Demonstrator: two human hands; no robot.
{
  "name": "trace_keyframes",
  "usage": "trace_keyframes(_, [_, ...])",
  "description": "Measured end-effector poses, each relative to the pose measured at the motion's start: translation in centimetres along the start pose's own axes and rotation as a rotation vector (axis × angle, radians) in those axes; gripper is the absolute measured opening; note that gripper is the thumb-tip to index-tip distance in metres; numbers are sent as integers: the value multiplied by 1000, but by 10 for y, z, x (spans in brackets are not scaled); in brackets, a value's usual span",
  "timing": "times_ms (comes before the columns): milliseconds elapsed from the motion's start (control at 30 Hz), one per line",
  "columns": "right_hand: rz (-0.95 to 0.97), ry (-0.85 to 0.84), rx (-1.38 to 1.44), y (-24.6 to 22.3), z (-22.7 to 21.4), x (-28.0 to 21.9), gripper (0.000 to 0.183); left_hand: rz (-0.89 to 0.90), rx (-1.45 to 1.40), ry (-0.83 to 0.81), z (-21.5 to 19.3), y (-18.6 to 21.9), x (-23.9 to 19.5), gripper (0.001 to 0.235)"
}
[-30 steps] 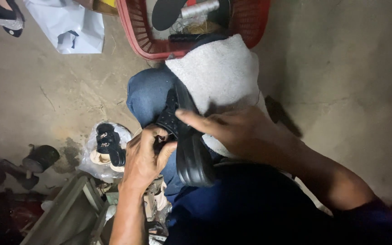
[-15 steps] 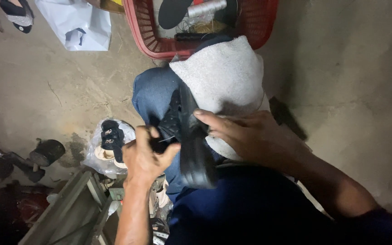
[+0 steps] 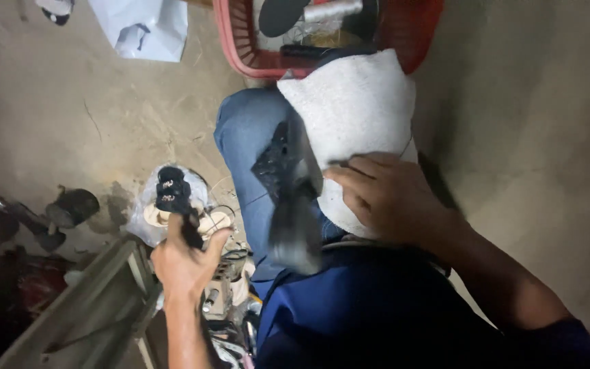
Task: The person sits on the floor and sews a black shoe placed on their lap using a needle and thread. They repeatedly push the needle through the shoe's sole and pull the thread to stitch it.
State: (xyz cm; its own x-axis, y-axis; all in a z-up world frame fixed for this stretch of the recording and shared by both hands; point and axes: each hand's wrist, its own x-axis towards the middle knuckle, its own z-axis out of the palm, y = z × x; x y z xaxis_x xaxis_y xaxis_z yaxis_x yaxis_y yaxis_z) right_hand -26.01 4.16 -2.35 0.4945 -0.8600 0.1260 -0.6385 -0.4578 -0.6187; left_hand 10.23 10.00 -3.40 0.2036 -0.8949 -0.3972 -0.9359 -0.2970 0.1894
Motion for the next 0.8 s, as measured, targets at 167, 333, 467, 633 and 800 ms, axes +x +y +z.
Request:
trace_keyframes(167, [223,-17,481,2,-27,-35,25,-9,-325,19,-2,56,0,58])
trace_keyframes(333, [294,83,640,-28,-58,-24,17,65,-939,-84,45,51,13,24])
trace_keyframes(467, [223,153,1180,-54,-56,-9,22,148,-1090,-70,37,61,6,25])
trace_keyframes(633, [235,159,702,-77,-29,8,70,152,-776,25,7,76,-5,16])
trace_keyframes(800, [273,164,359,-60,-18,0,100,229,-1016,-160,4,76,-6,19])
